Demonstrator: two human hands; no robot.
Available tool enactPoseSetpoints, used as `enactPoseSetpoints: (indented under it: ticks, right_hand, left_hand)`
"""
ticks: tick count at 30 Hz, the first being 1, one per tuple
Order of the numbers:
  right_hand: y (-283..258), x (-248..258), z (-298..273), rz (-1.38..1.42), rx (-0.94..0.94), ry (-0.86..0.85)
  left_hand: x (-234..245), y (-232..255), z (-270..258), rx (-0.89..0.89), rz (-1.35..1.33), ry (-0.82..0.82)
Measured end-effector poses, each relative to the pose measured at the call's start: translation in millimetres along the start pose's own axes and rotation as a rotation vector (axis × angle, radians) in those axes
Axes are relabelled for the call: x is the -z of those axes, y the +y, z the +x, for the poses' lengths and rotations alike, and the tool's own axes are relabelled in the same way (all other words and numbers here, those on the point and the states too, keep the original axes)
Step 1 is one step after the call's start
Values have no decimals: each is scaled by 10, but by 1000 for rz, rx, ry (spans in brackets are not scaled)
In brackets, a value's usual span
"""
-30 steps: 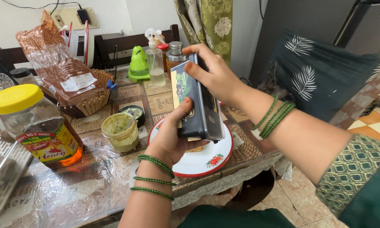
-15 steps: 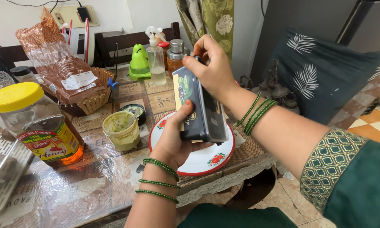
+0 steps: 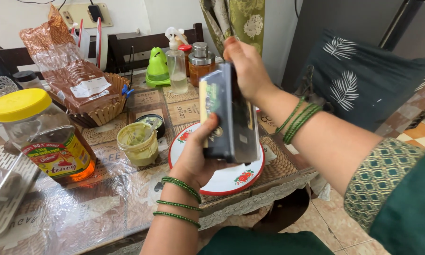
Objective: Spreading a green paste onto a slice of bread and placing it into a plastic container.
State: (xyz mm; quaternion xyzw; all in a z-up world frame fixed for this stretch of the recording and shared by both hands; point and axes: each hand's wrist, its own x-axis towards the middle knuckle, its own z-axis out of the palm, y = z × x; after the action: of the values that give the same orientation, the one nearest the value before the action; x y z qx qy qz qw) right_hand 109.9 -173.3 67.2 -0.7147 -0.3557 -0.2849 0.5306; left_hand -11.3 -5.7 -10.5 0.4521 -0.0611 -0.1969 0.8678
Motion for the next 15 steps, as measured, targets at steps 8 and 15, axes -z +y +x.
enactPoseSetpoints:
  ticks: [8,15]
  right_hand:
    - [121,142,-221,152,-680,-33]
    - [-134,412,-254,23,-677,57]
  left_hand:
    - [71,174,-39,-145,-113,-1]
    - [-63,148,-14,-110,205,276]
